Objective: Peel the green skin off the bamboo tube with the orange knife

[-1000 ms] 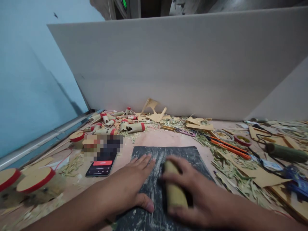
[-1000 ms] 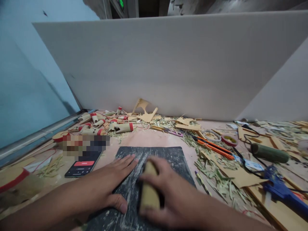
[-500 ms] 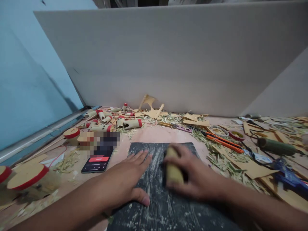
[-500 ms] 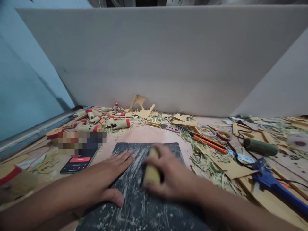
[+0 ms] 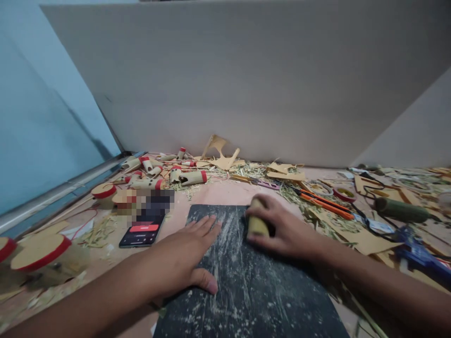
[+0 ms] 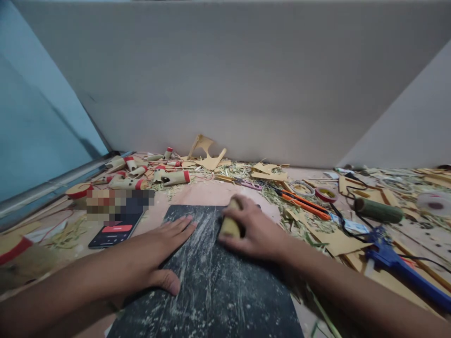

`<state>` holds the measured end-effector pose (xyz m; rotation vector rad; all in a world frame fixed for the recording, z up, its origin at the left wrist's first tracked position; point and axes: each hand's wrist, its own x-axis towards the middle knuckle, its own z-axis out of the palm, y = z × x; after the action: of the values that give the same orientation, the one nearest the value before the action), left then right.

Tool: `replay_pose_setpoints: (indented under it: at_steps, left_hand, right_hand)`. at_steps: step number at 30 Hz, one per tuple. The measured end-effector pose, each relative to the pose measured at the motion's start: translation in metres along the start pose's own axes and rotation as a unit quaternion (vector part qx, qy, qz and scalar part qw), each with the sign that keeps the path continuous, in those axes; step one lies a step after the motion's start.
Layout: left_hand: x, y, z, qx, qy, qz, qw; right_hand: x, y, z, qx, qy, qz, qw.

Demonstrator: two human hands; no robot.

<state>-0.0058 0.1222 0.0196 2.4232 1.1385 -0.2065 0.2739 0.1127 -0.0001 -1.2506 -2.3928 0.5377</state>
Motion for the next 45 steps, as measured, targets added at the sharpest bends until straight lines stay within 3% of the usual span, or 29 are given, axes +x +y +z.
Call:
replay_pose_setpoints:
  at_steps: [3, 7, 11, 14, 15, 16, 18, 19, 22, 23, 26, 27, 30, 31, 34, 35, 38, 39, 41, 42, 45]
  left_hand:
    - [0.0, -0.001, 0.0, 0.014, -0.004, 0.005, 1.0]
    - [-0.001, 0.005, -0.004, 0.036, -0.028, -0.016, 0.999]
    - [-0.002, 0.011, -0.008, 0.048, -0.047, -0.03, 0.997]
    - [-0.003, 0.013, -0.009, 0.054, -0.048, -0.029, 0.997]
    - [-0.003, 0.013, -0.009, 0.054, -0.05, -0.03, 0.997]
    - [-0.003, 0.013, -0.009, 0.055, -0.052, -0.032, 0.997]
    - [-0.003, 0.013, -0.01, 0.057, -0.053, -0.033, 0.996]
    - [-0.003, 0.013, -0.01, 0.057, -0.051, -0.032, 0.997]
    - [-0.002, 0.014, -0.012, 0.051, -0.041, -0.03, 0.997]
    - [-0.003, 0.015, -0.013, 0.048, -0.04, -0.034, 0.997]
    - [-0.003, 0.017, -0.014, 0.042, -0.05, -0.048, 0.997]
    - [-0.003, 0.017, -0.014, 0.043, -0.054, -0.05, 0.996]
    - [-0.003, 0.015, -0.012, 0.05, -0.054, -0.046, 0.996]
    - [-0.002, 0.014, -0.011, 0.053, -0.052, -0.043, 0.996]
    - [-0.002, 0.01, -0.008, 0.056, -0.041, -0.031, 0.997]
    - [-0.002, 0.009, -0.007, 0.053, -0.038, -0.029, 0.997]
    - [-0.002, 0.007, -0.007, 0.034, -0.032, -0.027, 0.999]
    - [-0.002, 0.008, -0.008, 0.028, -0.033, -0.029, 0.999]
    - [-0.002, 0.009, -0.009, 0.023, -0.038, -0.033, 0.998]
    - [-0.002, 0.01, -0.01, 0.022, -0.04, -0.035, 0.998]
    - [-0.002, 0.012, -0.011, 0.015, -0.041, -0.045, 0.998]
  right_hand:
    - [0.0, 0.002, 0.002, 0.071, -0.111, -0.107, 0.985]
    - [-0.002, 0.001, 0.001, 0.015, 0.0, 0.011, 1.0]
    - [-0.004, -0.003, 0.002, 0.064, -0.126, -0.106, 0.984]
    - [-0.003, -0.003, 0.003, 0.005, -0.002, -0.013, 1.0]
    - [-0.003, -0.003, 0.003, -0.007, 0.005, -0.007, 1.0]
    - [-0.003, -0.004, 0.003, 0.001, -0.011, -0.028, 1.0]
    - [-0.004, -0.006, 0.002, 0.039, -0.104, -0.114, 0.987]
    - [-0.004, -0.006, 0.001, 0.043, -0.119, -0.12, 0.985]
    - [-0.005, -0.004, -0.001, -0.022, -0.004, -0.004, 1.0]
    - [-0.005, -0.003, -0.002, -0.025, 0.001, -0.01, 1.0]
    - [-0.004, 0.0, -0.001, 0.03, -0.104, -0.118, 0.987]
    - [-0.004, 0.001, 0.0, 0.032, -0.102, -0.113, 0.988]
    - [-0.002, 0.002, 0.001, -0.018, 0.007, 0.0, 1.0]
    - [-0.002, 0.001, 0.001, -0.015, 0.006, -0.007, 1.0]
    - [-0.002, -0.002, 0.003, 0.047, -0.103, -0.125, 0.986]
    - [-0.002, -0.002, 0.003, 0.048, -0.091, -0.116, 0.988]
    - [-0.001, 0.001, 0.001, -0.007, 0.019, 0.0, 1.0]
    - [-0.001, 0.003, 0.001, 0.002, 0.013, -0.014, 1.0]
    - [-0.001, 0.004, 0.001, 0.033, -0.073, -0.104, 0.991]
    - [-0.001, 0.004, 0.001, 0.039, -0.09, -0.115, 0.989]
    - [0.001, 0.003, -0.001, -0.012, 0.012, 0.005, 1.0]
